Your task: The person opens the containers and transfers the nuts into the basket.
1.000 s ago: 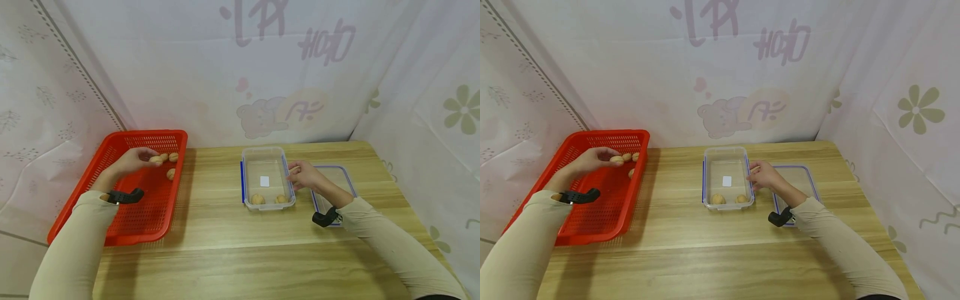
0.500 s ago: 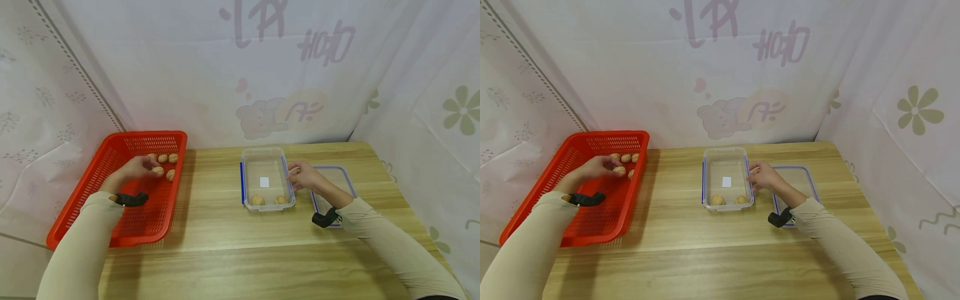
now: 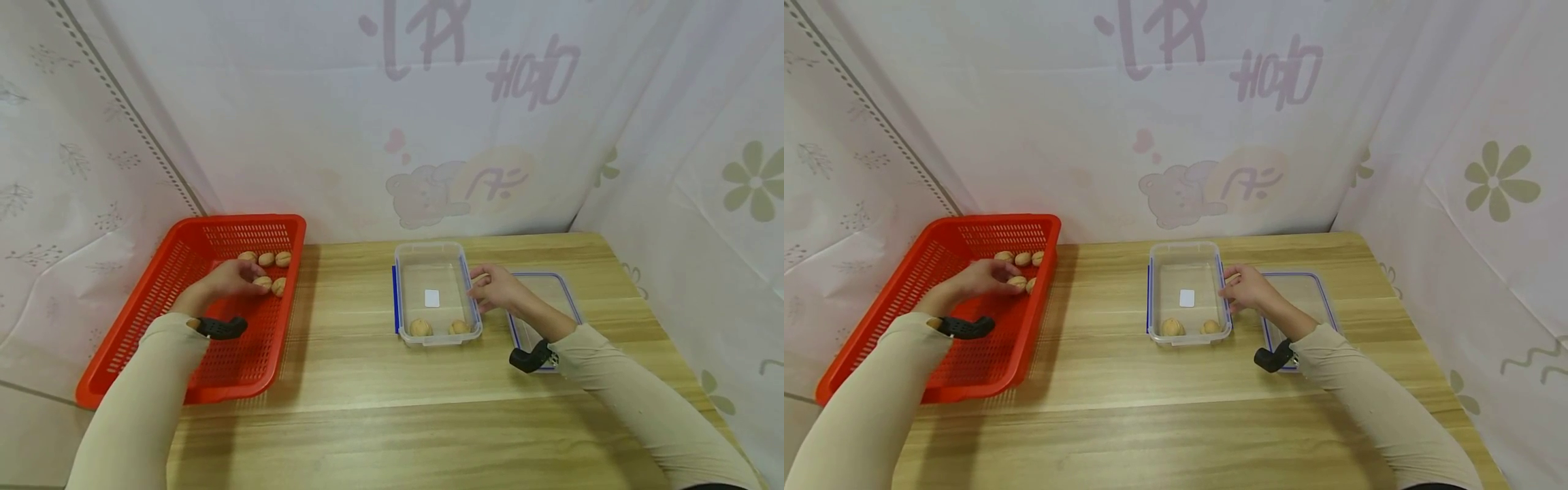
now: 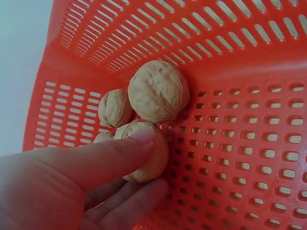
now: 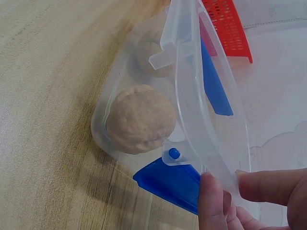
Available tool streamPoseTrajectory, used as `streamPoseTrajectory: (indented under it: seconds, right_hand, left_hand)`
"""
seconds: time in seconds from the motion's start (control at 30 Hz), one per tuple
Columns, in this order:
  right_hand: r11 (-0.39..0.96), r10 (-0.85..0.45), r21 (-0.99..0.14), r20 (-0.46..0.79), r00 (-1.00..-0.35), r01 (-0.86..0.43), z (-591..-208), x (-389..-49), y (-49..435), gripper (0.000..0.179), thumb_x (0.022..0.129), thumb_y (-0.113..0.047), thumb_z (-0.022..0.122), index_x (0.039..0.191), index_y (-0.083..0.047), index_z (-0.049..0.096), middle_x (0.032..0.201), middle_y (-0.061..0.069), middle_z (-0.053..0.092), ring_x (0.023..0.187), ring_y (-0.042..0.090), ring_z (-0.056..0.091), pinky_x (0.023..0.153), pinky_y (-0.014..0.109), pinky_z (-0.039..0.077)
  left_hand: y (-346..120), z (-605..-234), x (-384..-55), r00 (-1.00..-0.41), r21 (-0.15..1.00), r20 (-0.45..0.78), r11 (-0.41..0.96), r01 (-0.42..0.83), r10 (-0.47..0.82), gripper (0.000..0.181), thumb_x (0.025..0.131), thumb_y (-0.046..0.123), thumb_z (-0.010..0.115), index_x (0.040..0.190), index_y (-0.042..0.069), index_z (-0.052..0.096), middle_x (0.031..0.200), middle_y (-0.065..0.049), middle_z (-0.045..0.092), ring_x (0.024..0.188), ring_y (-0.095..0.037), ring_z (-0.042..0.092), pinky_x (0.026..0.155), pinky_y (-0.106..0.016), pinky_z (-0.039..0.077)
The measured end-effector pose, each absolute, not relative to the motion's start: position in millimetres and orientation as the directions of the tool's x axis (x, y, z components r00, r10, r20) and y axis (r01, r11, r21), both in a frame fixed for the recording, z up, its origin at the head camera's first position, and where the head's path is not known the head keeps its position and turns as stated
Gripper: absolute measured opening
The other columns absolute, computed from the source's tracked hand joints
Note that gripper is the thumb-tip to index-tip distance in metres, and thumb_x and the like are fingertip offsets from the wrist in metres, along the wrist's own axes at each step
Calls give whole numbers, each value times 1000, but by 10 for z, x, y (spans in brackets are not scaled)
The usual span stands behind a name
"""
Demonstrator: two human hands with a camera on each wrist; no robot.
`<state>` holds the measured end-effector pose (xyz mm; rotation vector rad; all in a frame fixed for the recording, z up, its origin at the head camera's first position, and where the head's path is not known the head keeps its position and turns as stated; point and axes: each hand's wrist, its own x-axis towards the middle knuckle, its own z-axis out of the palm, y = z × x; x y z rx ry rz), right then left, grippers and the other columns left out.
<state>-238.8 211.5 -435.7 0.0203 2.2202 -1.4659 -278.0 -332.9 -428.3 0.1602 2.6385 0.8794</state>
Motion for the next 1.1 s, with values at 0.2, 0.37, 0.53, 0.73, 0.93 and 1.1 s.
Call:
streamPoseTrajectory:
  seconds: [0.2,0.37,0.53,0.73,0.93,1.1]
  right_hand:
    - [427,-236,-864,-391,-890,266,-4359,-2385,2108,47,99,2,60,140,11,39,104,16,59,77,20,63,69,33,62]
    - [428,-236,-864,-389,-890,264,-4356,-2377,2105,46,99,2,59,140,11,39,105,17,59,78,20,62,68,32,61]
    - [427,-235,-865,-387,-892,263,-4349,-2372,2104,45,99,2,59,139,11,39,105,17,59,78,20,62,67,31,61]
    - [425,-241,-866,-388,-890,263,-4342,-2376,2109,46,100,1,58,140,11,38,106,18,59,80,21,62,67,31,61]
    - [427,-247,-864,-394,-885,266,-4358,-2390,2117,47,100,1,58,141,11,38,107,18,59,82,21,63,69,31,61]
    - [431,-244,-862,-396,-885,267,-4365,-2391,2117,48,100,1,59,142,11,38,106,16,58,83,21,62,68,30,61]
  left_hand:
    - [-3313,-4268,-2769,-926,597,-308,802,-9,218,43,93,19,76,120,-9,58,116,-26,61,106,-39,55,95,-52,47]
    - [-3312,-4262,-2764,-924,602,-312,798,-12,222,46,94,21,76,123,-9,58,120,-28,60,109,-41,55,97,-55,46]
    - [-3338,-4239,-2783,-924,625,-309,780,-19,225,53,95,29,75,129,-8,57,128,-29,59,117,-41,54,100,-54,45]
    - [-3389,-4155,-2821,-934,621,-278,784,4,224,54,102,33,63,135,-8,55,137,-32,54,125,-44,51,101,-55,45]
    - [-3371,-3974,-2802,-944,595,-255,803,16,207,54,106,34,55,138,-9,50,139,-34,51,128,-48,48,104,-63,42]
    - [-3324,-3826,-2792,-948,584,-235,811,37,212,59,107,36,54,143,-10,45,142,-35,48,132,-50,44,107,-65,38]
